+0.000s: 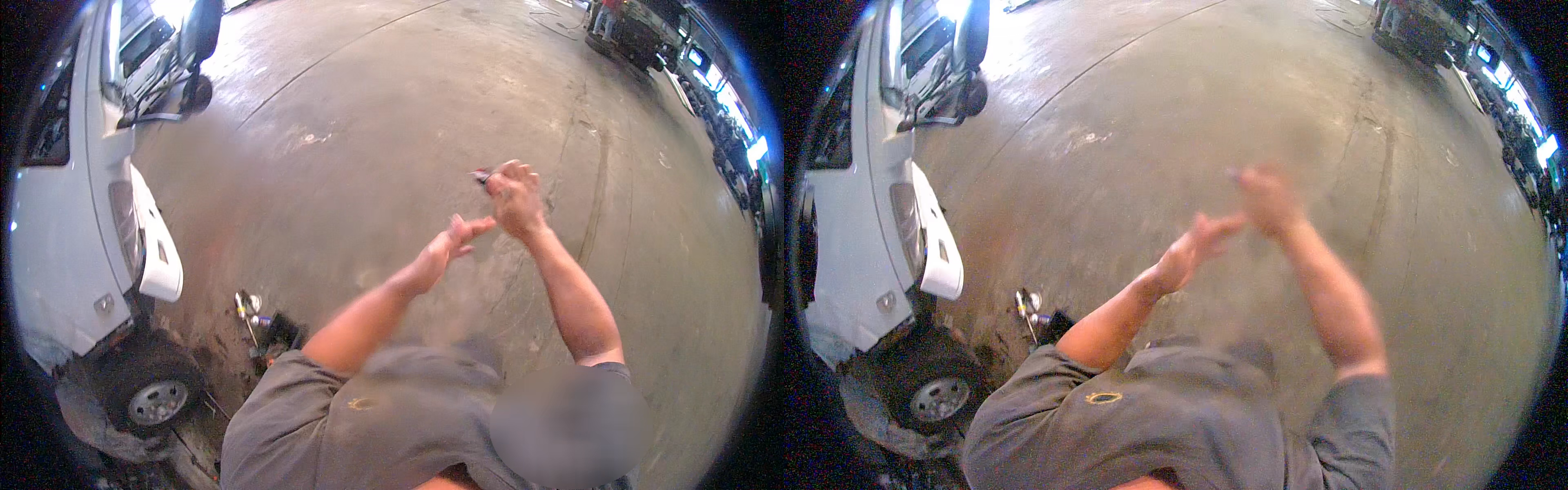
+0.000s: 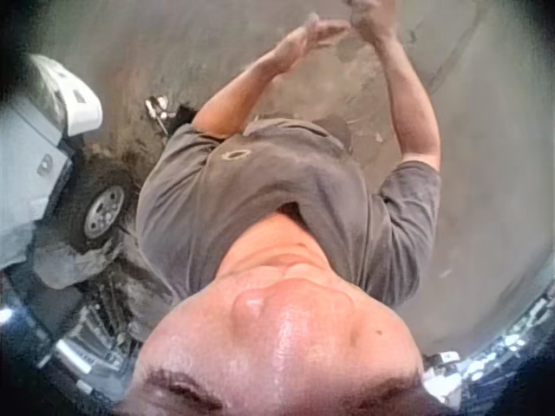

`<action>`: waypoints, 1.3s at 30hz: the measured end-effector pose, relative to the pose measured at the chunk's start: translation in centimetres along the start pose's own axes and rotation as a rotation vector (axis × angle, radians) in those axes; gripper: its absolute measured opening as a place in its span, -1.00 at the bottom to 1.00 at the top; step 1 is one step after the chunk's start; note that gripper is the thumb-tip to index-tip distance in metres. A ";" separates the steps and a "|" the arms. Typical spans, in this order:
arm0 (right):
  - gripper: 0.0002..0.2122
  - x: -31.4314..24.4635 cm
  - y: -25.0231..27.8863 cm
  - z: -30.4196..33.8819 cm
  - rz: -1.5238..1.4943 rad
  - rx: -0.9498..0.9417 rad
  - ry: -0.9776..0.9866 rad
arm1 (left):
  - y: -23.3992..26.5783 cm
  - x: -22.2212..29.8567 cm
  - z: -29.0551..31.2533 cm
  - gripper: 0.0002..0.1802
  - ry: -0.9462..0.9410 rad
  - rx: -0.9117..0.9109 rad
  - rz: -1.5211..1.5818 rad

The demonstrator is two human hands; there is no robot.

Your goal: The person sits on the floor and cleans a metal bearing by wiping it with a rag and applying grease from a container. They repeatedly wipe the bearing and their hands, then stand up and walk away at the end.

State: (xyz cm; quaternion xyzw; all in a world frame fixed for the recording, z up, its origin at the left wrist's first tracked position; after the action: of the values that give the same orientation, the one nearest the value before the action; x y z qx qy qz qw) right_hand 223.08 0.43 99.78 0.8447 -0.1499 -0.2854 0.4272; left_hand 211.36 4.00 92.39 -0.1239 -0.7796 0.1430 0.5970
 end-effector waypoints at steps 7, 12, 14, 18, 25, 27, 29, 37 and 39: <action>-0.65 2.2 -5.6 -17.0 -0.730 -0.155 0.119 | 11.4 1.5 -20.4 -0.41 -0.567 -0.190 -1.166; -0.63 11.3 -15.5 -21.3 -0.372 -0.533 0.303 | 14.0 -3.6 -29.2 -0.74 0.264 -0.841 -1.411; -0.64 10.3 -16.2 -24.7 -0.270 -0.967 0.358 | 16.4 -3.8 -30.6 -0.80 0.268 -0.567 -1.194; -0.65 12.3 -16.1 -34.9 -0.356 -1.581 0.291 | 19.7 8.9 -39.8 -0.86 0.147 -0.416 -1.324; -0.73 14.9 -23.3 -60.7 -1.048 -0.457 0.139 | 39.8 17.3 -49.2 -0.18 -0.434 0.859 -1.600; -0.61 11.0 -28.2 -63.7 -0.932 -0.545 0.239 | 45.3 15.8 -55.4 -0.16 -0.626 0.789 -1.535; -0.51 12.3 -37.8 -67.9 -0.697 -0.861 0.213 | 50.8 14.7 -61.9 -0.17 -0.447 0.692 -1.620; -0.69 20.8 -41.9 -92.0 -0.615 -0.711 0.894 | 62.1 17.3 -82.3 -0.05 -0.342 0.085 -1.382; -0.68 24.7 -45.1 -101.2 -0.790 -0.740 0.461 | 66.4 17.1 -85.1 -0.08 -0.175 0.034 -1.761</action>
State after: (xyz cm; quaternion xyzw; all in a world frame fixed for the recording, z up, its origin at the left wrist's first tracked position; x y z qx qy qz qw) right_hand 304.80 79.09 102.41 0.6715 0.3825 -0.2650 0.5766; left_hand 290.65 78.21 104.04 0.5415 -0.6328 -0.3479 0.4304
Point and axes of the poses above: each hand's wrist, its own z-axis away from the middle knuckle, its own y-axis out of the back of the hand, x = y × z, the point moved 10 cm from there along -z, towards the middle knuckle, and after that the axes turned 15 degrees about -y, right-handed, at the moved point
